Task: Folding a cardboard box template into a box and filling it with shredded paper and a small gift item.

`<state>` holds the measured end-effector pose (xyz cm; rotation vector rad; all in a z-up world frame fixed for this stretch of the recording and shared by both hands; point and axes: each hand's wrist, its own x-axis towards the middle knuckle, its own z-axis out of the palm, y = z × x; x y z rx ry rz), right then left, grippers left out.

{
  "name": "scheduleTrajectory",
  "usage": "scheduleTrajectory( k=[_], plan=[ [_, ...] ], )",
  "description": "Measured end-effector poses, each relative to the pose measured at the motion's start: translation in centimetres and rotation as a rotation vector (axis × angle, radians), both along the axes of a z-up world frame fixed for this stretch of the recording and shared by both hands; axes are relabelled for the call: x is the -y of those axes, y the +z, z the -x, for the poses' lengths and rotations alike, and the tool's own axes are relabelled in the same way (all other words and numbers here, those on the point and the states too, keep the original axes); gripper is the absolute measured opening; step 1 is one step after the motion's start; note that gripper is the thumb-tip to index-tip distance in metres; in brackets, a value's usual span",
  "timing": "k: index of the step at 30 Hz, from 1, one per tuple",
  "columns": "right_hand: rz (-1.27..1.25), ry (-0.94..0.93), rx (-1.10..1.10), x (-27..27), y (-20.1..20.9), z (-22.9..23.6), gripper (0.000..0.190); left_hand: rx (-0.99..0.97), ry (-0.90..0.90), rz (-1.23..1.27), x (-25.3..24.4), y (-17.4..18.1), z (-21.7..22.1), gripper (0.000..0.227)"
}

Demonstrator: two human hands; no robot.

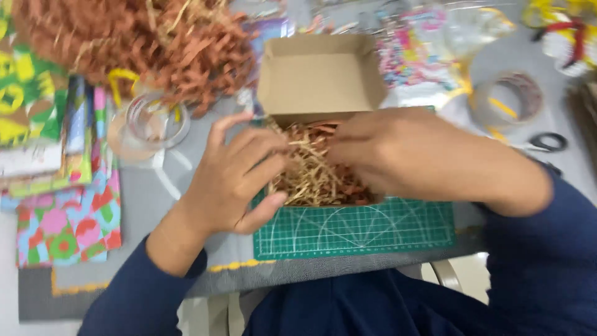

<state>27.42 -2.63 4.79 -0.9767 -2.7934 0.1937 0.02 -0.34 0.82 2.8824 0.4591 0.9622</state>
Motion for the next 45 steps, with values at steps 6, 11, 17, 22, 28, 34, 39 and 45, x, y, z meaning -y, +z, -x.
scheduleTrajectory(
  k=[6, 11, 17, 22, 28, 34, 39, 45],
  plan=[
    [0.141, 0.136, 0.054, -0.1, -4.5, 0.6, 0.004, -0.153, -0.164, 0.179, 0.1, -0.4, -0.7, 0.046],
    [-0.036, 0.134, -0.176, -0.4, -1.9, 0.3, 0.011, -0.165, -0.089, 0.158, 0.0, -0.7, -1.0, 0.039],
    [-0.331, -0.099, -0.346, -1.5, -3.5, -3.4, 0.033, -0.147, -0.035, 0.193, -0.4, -2.8, -0.6, 0.034],
    [-0.203, -0.393, -0.584, -5.3, -2.8, -10.4, 0.021, -0.118, -0.089, 0.217, -0.1, -3.4, -1.2, 0.042],
    [0.101, -0.714, -0.734, -8.1, -4.7, -12.9, 0.009, -0.171, 0.044, 0.188, 3.1, -5.1, 0.3, 0.044],
    [0.249, -0.594, -0.507, -11.4, -7.6, -8.3, 0.014, -0.188, 0.192, 0.074, 7.1, -6.3, 1.6, 0.046],
    [0.225, -0.445, -0.349, -15.9, -8.1, -2.1, 0.02, -0.1, 0.371, -0.017, 9.0, -5.7, 1.3, 0.054],
    [0.266, -0.418, -0.313, -21.0, -9.4, 3.0, 0.028, -0.009, 0.541, -0.005, 10.4, -5.7, 1.1, 0.042]
  ],
)
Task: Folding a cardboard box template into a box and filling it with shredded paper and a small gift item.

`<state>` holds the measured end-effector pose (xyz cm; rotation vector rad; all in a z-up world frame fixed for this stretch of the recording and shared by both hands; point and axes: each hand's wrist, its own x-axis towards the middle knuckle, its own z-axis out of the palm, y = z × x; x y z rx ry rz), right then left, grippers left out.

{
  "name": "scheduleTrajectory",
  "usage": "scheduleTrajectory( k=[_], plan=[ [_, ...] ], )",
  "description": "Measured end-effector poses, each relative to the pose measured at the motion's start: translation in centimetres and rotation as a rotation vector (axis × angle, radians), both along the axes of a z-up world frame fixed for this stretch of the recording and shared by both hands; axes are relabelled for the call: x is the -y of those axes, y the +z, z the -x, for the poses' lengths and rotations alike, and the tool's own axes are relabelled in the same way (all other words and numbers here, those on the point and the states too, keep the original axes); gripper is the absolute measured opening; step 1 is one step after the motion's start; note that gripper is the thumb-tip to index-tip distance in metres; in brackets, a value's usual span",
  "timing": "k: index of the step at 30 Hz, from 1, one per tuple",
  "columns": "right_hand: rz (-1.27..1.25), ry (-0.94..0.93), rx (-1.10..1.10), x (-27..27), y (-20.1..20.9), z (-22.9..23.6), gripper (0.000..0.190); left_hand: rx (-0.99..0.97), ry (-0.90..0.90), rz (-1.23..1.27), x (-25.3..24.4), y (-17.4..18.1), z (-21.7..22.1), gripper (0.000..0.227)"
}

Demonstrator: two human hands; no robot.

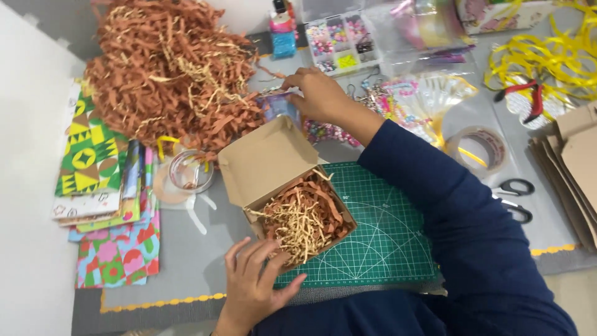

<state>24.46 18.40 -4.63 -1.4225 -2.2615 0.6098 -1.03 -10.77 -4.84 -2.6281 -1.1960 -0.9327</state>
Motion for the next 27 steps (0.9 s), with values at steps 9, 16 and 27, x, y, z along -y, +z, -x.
scheduleTrajectory(
  k=[9, 16, 27],
  plan=[
    [-0.014, 0.074, -0.003, 0.4, -0.2, 0.3, 0.005, -0.029, -0.105, 0.075, 0.2, 1.0, 0.0, 0.011],
    [-0.214, -0.08, -0.14, 2.5, 2.8, -9.0, 0.007, 0.059, -0.198, 0.098, -1.0, 1.9, -0.5, 0.003],
    [-0.17, -0.423, -0.732, 13.3, 7.5, -17.1, 0.021, 0.007, -0.123, 0.084, -2.0, 1.6, -1.0, 0.015]
  ],
)
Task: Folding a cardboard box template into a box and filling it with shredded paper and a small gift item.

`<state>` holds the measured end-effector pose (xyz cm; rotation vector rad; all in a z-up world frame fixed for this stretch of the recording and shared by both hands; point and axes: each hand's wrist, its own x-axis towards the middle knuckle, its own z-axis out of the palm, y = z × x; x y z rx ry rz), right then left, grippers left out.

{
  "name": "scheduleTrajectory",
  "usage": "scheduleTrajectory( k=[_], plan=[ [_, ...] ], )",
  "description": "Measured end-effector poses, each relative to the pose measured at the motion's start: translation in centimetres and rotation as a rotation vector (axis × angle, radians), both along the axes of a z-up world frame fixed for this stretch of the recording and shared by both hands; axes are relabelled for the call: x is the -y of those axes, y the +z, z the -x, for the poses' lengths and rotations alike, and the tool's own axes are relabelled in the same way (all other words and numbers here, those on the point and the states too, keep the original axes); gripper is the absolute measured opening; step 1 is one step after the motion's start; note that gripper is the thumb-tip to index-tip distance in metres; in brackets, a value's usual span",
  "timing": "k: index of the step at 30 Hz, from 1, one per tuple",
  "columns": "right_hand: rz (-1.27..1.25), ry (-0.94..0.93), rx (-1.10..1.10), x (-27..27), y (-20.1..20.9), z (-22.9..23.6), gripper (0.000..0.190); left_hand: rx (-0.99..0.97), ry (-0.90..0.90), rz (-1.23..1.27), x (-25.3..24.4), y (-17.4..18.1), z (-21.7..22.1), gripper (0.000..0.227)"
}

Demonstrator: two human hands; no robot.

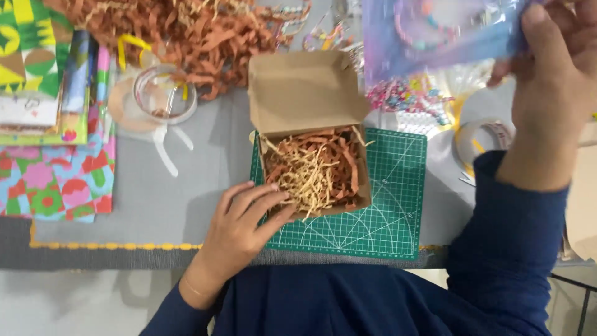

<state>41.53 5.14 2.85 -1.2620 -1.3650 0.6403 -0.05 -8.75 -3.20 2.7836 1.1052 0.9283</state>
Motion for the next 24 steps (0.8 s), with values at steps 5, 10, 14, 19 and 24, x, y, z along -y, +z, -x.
scheduleTrajectory(
  k=[5, 10, 14, 19, 24],
  plan=[
    [0.131, 0.34, 0.228, 4.0, 2.9, 4.8, 0.019, 0.117, 0.022, 0.005, -0.1, -0.5, 0.3, 0.033],
    [0.073, 0.494, 0.372, 2.3, 4.8, 8.6, 0.005, 0.236, -0.021, 0.204, -0.4, -1.0, 1.9, 0.024],
    [0.114, 0.69, 0.591, 0.0, 7.3, 13.0, 0.009, 0.366, -0.094, 0.406, -0.9, 0.2, 3.1, 0.03],
    [-0.031, 1.041, 0.675, -2.4, 6.2, 18.3, 0.013, 0.429, -0.108, 0.477, -1.0, 0.4, 3.4, 0.034],
    [-0.077, 1.165, 0.815, -2.3, 3.7, 20.7, 0.014, 0.418, -0.095, 0.443, -1.1, 0.2, 3.4, 0.034]
  ],
)
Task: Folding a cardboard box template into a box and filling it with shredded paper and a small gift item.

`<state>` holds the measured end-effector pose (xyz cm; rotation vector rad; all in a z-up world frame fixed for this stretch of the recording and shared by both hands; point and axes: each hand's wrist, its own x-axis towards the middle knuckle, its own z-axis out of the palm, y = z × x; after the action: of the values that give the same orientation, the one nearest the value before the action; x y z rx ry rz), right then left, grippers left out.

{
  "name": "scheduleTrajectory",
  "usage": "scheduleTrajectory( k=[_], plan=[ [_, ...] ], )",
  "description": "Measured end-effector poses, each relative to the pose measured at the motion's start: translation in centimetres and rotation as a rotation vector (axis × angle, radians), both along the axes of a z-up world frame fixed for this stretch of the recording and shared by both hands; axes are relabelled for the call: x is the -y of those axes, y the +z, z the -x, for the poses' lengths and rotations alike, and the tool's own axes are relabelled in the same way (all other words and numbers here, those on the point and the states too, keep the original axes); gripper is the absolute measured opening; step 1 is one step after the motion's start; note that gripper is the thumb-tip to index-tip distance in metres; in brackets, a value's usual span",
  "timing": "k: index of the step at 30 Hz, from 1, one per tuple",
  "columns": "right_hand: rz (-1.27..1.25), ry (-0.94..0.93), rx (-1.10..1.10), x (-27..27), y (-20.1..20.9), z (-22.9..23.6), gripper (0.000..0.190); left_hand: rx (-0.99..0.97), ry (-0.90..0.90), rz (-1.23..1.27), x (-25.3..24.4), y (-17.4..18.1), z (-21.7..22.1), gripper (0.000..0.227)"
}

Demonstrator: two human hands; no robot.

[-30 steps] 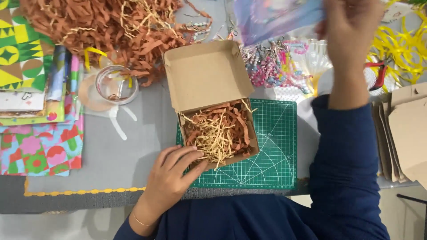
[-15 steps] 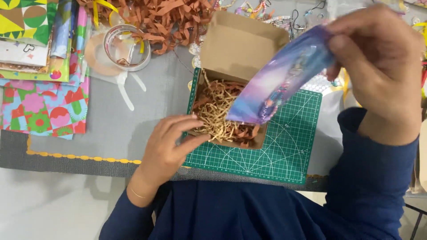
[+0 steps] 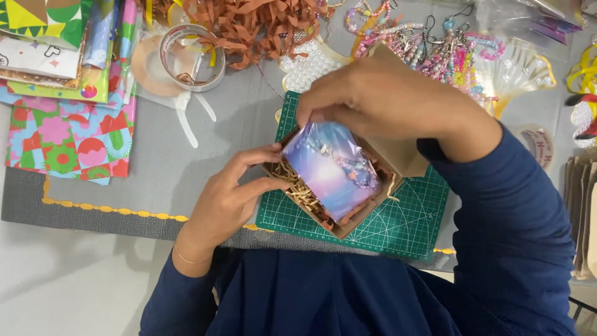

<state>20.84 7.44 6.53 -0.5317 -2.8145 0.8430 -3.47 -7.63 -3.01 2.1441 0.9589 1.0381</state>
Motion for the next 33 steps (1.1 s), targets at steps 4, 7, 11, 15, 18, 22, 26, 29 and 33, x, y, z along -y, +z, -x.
scheduleTrajectory(
  k=[4, 7, 11, 15, 18, 22, 26, 29, 33],
  plan=[
    [-0.147, 0.006, 0.195, 0.9, -1.3, 0.3, 0.017, -0.018, 0.001, -0.012, 0.0, -0.4, 0.1, 0.039],
    [-0.131, 0.05, 0.233, 1.6, -2.6, 0.3, 0.028, -0.04, 0.008, -0.033, 0.0, -0.2, -0.1, 0.031],
    [-0.348, 0.05, 0.165, 2.7, -5.4, 0.2, 0.036, -0.15, 0.056, -0.116, 0.1, -0.6, 0.0, 0.048],
    [-0.498, 0.018, 0.127, 3.7, -6.9, 0.4, 0.011, -0.202, 0.033, -0.24, -0.6, 0.0, -0.4, 0.047],
    [-0.643, -0.009, 0.12, 4.5, -6.9, 0.7, 0.029, -0.418, 0.128, -0.359, -0.5, 0.0, -0.5, 0.04],
    [-0.88, -0.078, 0.038, 5.1, -5.1, 0.4, 0.033, -0.468, 0.149, -0.42, -0.5, 0.1, -0.7, 0.036],
    [-0.771, -0.194, 0.006, 5.1, -0.9, -2.6, 0.034, -0.487, 0.16, -0.449, -0.3, -0.2, -0.7, 0.035],
    [-0.49, -0.407, 0.053, 5.5, 0.5, -6.4, 0.014, -0.552, 0.221, -0.537, 0.4, -1.3, -1.1, 0.041],
    [-0.305, -0.652, -0.01, 6.5, 0.1, -9.3, 0.005, -0.448, 0.2, -0.63, 1.2, -0.6, -2.7, 0.034]
  ],
)
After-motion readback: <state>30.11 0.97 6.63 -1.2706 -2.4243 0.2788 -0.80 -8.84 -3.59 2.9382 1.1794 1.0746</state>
